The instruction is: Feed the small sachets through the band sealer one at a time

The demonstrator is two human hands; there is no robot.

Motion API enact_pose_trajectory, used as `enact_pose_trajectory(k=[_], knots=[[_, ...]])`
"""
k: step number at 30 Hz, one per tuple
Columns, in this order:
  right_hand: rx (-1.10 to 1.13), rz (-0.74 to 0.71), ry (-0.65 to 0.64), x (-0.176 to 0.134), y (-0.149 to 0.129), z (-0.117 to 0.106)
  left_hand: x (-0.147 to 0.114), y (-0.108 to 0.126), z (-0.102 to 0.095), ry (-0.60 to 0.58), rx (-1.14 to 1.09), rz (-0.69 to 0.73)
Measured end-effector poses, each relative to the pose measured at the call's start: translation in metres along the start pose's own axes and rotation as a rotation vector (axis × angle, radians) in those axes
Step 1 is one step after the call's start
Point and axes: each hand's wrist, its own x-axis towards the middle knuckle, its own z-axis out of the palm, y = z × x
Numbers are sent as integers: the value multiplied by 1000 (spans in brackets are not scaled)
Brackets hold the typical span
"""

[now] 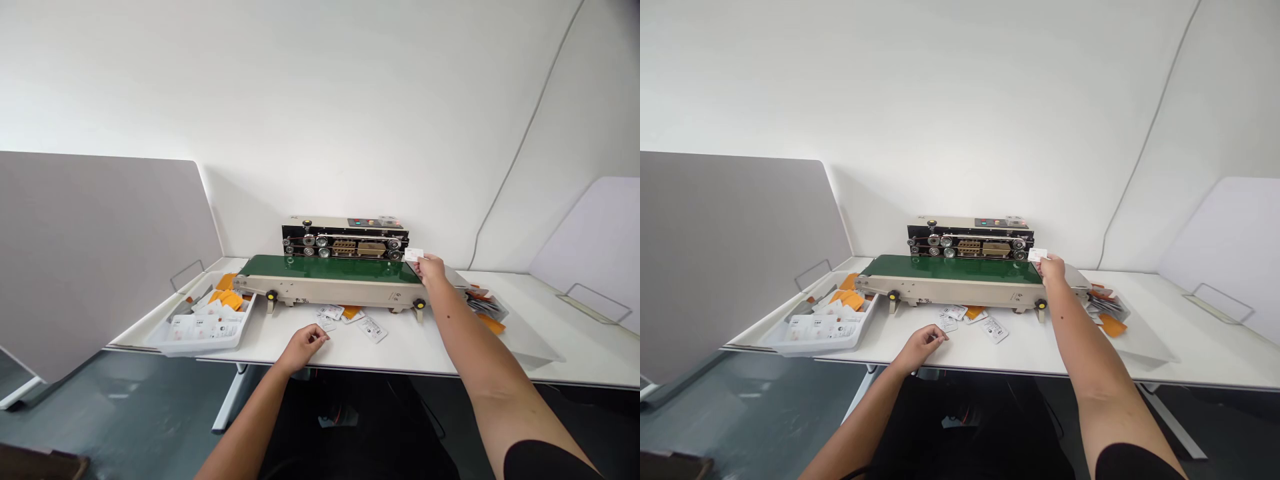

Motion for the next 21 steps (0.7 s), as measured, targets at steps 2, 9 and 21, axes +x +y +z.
enact_pose_trajectory(k=[2,9,21], knots=[[3,35,-55,0,-2,9,0,0,0,4,-2,1],[-40,96,-186,-9,-7,35,1,-1,1,6,-29,5],[-258,-80,-189,-36,-8,62,-1,2,0,3,-3,17]])
